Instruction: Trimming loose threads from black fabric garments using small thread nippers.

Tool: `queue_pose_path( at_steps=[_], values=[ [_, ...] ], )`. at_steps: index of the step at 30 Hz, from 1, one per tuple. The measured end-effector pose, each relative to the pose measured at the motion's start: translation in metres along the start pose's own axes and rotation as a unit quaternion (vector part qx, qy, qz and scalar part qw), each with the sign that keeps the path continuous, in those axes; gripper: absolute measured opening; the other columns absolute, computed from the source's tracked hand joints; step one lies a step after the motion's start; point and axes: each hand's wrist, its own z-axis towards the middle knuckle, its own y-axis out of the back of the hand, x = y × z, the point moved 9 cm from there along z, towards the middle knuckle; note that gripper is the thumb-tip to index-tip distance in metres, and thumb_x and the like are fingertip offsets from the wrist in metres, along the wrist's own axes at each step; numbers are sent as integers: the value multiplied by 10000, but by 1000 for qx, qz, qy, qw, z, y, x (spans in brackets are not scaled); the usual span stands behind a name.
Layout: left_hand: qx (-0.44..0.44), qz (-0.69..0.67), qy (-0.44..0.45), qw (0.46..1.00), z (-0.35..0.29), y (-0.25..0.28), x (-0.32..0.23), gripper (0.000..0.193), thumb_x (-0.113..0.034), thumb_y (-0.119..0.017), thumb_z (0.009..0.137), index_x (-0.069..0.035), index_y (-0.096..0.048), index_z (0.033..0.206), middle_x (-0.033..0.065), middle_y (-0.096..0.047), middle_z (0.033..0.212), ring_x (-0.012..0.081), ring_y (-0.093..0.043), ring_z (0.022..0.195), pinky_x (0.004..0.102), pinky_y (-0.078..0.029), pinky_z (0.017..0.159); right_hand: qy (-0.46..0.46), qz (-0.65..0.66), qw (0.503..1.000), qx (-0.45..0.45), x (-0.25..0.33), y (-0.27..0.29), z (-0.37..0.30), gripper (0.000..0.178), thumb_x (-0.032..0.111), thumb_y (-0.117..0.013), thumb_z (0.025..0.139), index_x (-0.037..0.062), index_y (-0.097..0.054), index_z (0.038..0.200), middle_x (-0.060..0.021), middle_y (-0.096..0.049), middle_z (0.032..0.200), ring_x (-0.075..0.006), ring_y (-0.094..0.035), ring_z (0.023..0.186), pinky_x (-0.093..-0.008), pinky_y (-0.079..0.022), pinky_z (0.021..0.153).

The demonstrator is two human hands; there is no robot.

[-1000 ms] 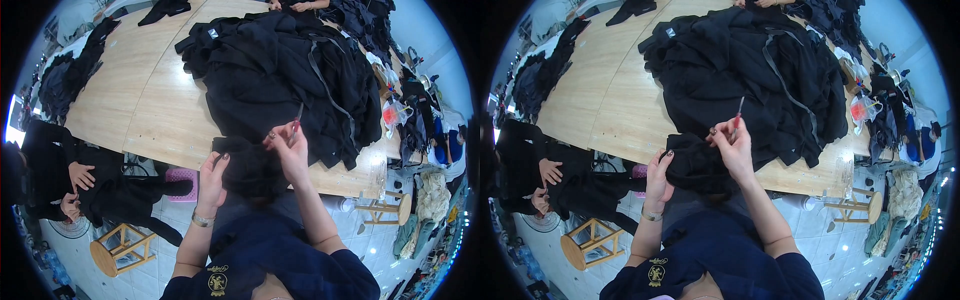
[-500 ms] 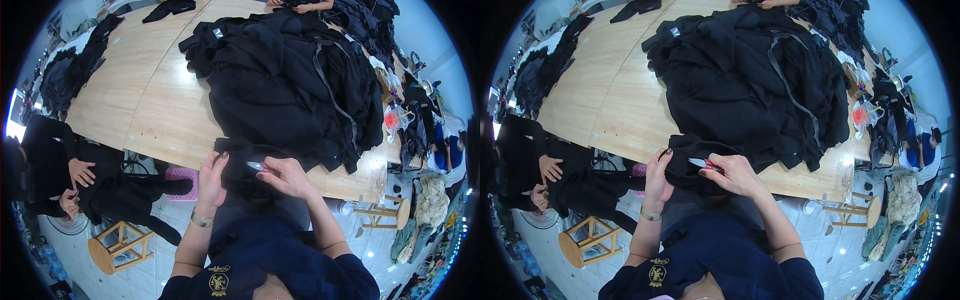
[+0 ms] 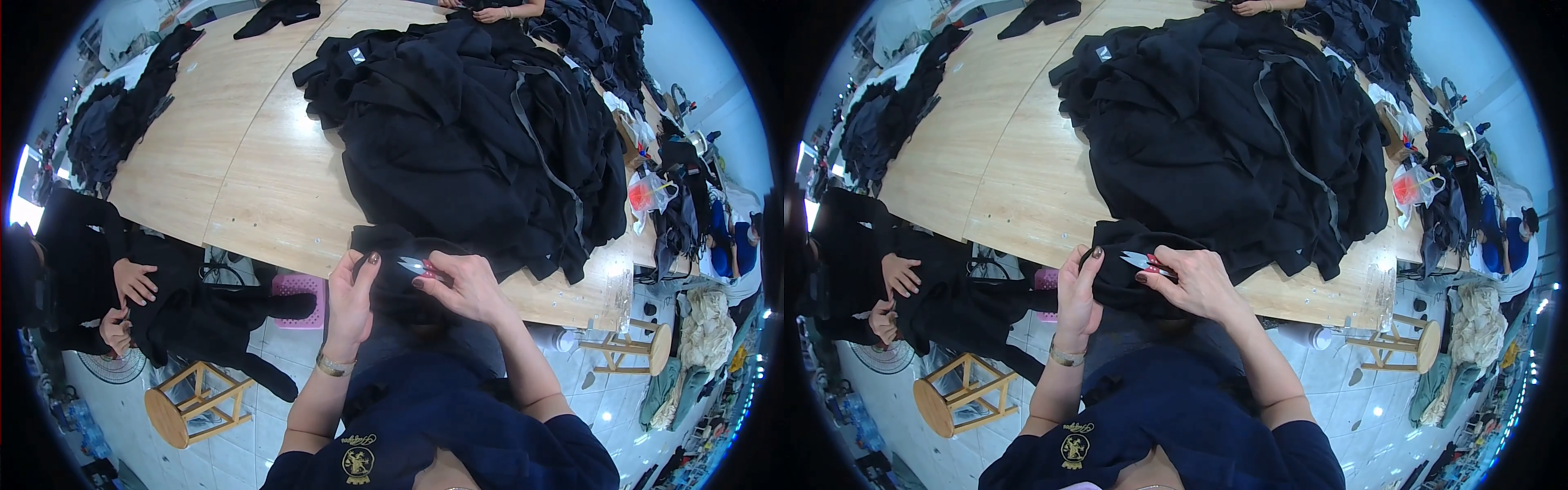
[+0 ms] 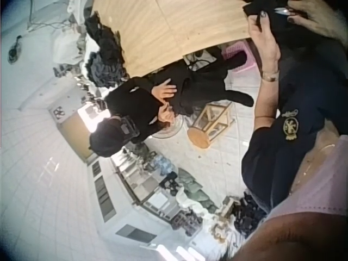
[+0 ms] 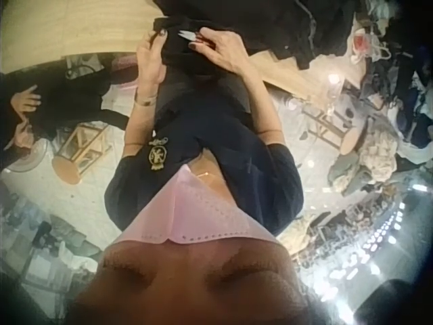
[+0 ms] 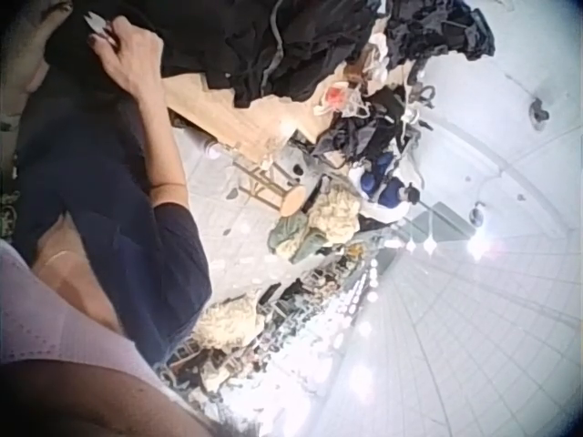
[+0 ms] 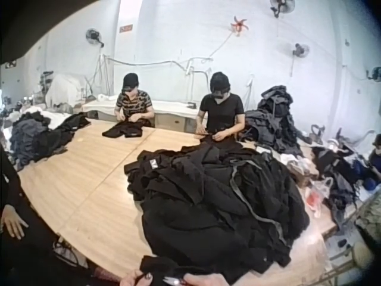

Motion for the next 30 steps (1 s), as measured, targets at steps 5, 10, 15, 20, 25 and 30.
queue_pose_path(
  at_steps=[5,10,15,20,25,30],
  values=[
    [3,14,-13,1000,-1,-2,-1,54,-60,-573,907,-67,-535,869,-35,-546,794,7,-464,735,169,-384,677,2,-21,1000,2,-2,-2,2,367,330,-623,823,20,-478,691,-146,-503,588,-314,-523,548,-367,-380,510],
    [-28,2,10,1000,2,9,3,46,-69,-572,909,-66,-539,877,-36,-545,805,8,-466,748,171,-385,684,-12,20,999,-46,-11,8,0,367,357,-599,855,30,-500,721,-134,-507,566,-331,-541,550,-395,-398,507],
    [-48,-56,82,994,0,0,4,31,-91,-541,925,-64,-555,916,-24,-564,851,23,-494,806,175,-398,729,-4,20,999,-29,-15,0,-1,339,332,-610,854,28,-484,769,-144,-509,596,-320,-519,544,-380,-395,507],
    [-41,-46,70,996,1,3,8,42,-101,-532,930,-66,-553,922,-24,-564,869,23,-493,819,181,-400,734,-61,264,954,-125,-24,-4,4,277,184,-721,787,11,-566,939,14,-504,637,-62,-405,541,-223,-354,510],
    [-20,25,-8,999,2,4,2,48,-109,-529,936,-77,-543,904,-36,-533,841,11,-455,794,177,-380,715,-37,237,958,-157,-13,-14,5,178,12,-667,779,-2,-652,956,-27,-643,729,-41,-556,648,-185,-456,611],
    [-21,3,4,1000,2,10,5,85,-126,-506,943,-57,-551,959,-5,-597,900,45,-552,846,204,-445,765,106,86,966,-218,29,2,-6,192,-26,-631,702,40,-628,883,-72,-608,663,-181,-593,524,-274,-453,481]
  ],
)
